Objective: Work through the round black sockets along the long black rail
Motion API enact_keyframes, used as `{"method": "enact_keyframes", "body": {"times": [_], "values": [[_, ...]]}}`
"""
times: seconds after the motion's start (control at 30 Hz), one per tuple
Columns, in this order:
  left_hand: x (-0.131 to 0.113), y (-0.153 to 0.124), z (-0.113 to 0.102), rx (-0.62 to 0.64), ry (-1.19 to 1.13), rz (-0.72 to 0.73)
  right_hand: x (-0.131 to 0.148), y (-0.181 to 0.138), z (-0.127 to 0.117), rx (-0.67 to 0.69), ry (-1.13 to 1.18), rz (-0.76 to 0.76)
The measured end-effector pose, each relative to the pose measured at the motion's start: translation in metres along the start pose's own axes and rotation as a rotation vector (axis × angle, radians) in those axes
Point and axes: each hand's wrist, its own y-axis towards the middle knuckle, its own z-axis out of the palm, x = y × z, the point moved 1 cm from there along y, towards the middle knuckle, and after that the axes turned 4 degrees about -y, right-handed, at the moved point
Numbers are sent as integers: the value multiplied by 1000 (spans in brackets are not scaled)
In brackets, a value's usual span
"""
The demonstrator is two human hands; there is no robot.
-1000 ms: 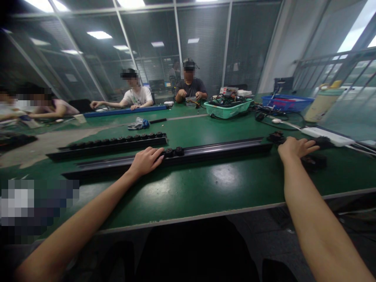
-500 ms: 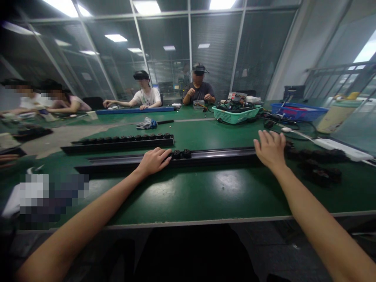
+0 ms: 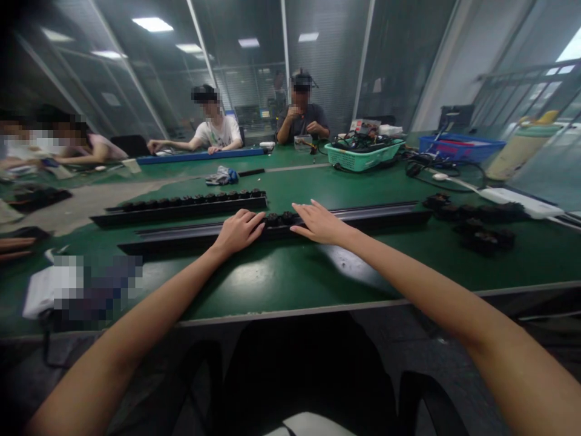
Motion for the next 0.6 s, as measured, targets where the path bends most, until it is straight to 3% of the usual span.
{"method": "enact_keyframes", "body": {"times": [0.13, 0.33, 0.6], "values": [[-6, -2, -2, -12, -7, -53, 8, 12, 13, 27, 97, 85], [-9, -6, -3, -92, -52, -272, 12, 8, 22, -32, 96, 183], [-11, -6, 2, -53, -32, -308, 22, 10, 24, -65, 2, 225]]}}
